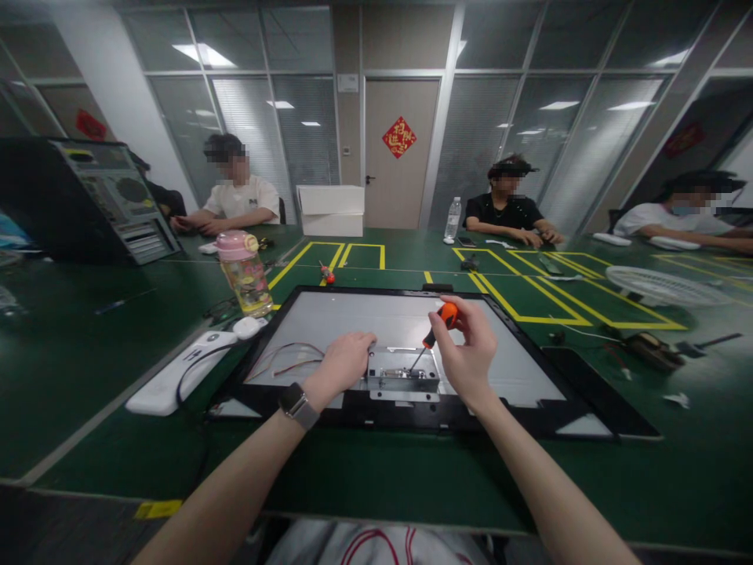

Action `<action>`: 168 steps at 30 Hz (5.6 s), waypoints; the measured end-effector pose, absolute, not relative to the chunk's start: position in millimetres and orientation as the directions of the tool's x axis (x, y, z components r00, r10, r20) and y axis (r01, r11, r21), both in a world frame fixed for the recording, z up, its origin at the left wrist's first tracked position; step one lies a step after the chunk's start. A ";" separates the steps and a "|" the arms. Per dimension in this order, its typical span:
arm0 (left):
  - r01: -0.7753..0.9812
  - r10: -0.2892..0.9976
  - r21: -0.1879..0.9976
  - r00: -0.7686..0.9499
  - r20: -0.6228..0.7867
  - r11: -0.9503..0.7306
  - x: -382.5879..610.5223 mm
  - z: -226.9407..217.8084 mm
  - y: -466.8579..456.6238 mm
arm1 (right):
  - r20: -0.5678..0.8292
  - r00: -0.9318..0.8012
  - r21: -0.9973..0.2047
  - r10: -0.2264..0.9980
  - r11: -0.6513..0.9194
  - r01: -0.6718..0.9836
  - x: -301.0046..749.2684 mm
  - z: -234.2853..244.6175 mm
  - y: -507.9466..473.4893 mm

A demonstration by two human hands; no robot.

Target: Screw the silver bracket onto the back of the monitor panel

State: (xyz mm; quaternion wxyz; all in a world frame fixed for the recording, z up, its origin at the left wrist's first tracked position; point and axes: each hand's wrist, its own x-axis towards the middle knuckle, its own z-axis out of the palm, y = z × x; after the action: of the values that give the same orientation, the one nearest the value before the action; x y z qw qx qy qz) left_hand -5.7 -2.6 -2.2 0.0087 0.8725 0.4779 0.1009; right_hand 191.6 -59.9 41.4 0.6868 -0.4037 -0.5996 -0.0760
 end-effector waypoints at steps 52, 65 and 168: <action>0.823 0.826 0.127 0.526 0.202 -0.554 -6.0 -4.5 -1.4 | 0.318 0.058 -0.865 0.946 0.315 -0.391 175.6 38.8 -59.5; 0.833 0.842 0.142 0.511 0.175 -0.535 -7.3 -2.6 -2.4 | 0.248 -0.158 -0.817 0.956 0.118 -0.564 200.4 43.7 -44.1; 0.826 0.830 0.118 0.529 0.179 -0.552 -8.1 -3.3 -0.3 | 0.571 0.153 -0.803 0.807 0.588 -0.102 210.2 41.1 -60.2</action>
State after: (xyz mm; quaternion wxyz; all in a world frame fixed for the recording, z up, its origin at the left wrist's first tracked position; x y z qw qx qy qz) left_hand -8.1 -0.3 -3.3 0.0095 0.8743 0.4734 0.1072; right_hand 210.2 -60.2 41.1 0.6916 -0.3138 -0.5617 0.3283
